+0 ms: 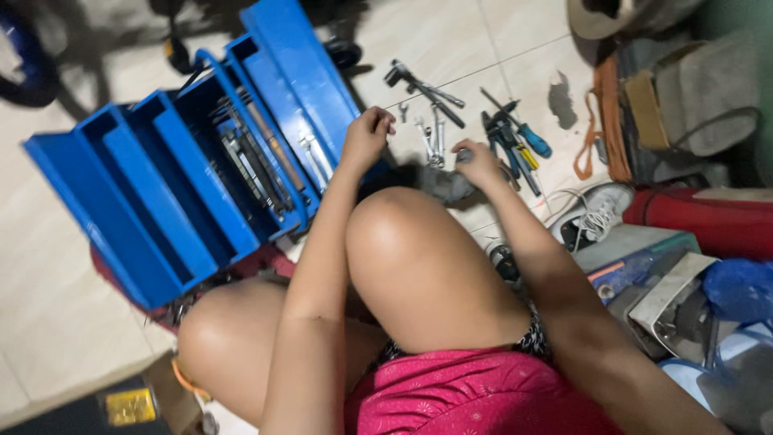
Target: The person sits on the floor and wipes several metal hand tools with a dark cloth. They pick up each tool from a blue toolbox or the floor, wipe it, and place it back down, repeating the process for multiple items.
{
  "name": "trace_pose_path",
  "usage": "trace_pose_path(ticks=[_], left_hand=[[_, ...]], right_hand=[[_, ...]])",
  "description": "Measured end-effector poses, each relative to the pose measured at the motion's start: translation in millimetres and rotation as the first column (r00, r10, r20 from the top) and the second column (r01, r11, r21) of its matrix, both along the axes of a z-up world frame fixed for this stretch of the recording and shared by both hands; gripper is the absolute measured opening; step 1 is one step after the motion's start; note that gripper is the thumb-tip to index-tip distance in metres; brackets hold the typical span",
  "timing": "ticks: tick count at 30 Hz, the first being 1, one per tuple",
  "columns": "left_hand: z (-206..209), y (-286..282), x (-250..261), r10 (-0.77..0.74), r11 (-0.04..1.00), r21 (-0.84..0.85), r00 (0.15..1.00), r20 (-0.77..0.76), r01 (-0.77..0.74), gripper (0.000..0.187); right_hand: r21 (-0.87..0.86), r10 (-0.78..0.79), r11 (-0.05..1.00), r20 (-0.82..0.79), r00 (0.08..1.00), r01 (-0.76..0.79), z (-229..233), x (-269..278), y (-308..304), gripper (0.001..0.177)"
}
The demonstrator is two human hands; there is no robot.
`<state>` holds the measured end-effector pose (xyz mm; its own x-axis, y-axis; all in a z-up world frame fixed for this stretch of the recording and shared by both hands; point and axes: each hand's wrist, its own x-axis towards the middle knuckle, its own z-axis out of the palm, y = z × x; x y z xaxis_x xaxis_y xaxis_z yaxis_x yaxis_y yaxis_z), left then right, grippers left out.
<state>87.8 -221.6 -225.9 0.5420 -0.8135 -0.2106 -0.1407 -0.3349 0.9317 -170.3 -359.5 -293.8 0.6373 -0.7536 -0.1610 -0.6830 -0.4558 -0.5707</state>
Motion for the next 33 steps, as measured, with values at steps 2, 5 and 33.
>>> trace_pose_path(ticks=[2,5,33], left_hand=[[-6,-9,1,-0.097,0.984,-0.148,0.995,-0.014,0.094,0.031],[-17,-22,-2,-0.088,0.958,-0.259,0.987,0.134,0.120,0.032],[18,10,-22,0.123,0.972,-0.157,0.946,-0.301,-0.176,0.031]], right_hand=[[0.074,0.029,0.997,0.022,0.999,-0.031,-1,13,2,0.039],[0.132,-0.082,0.984,-0.249,0.965,0.117,4,45,10,0.045],[0.289,0.137,0.906,0.492,0.860,-0.310,106,100,31,0.017]])
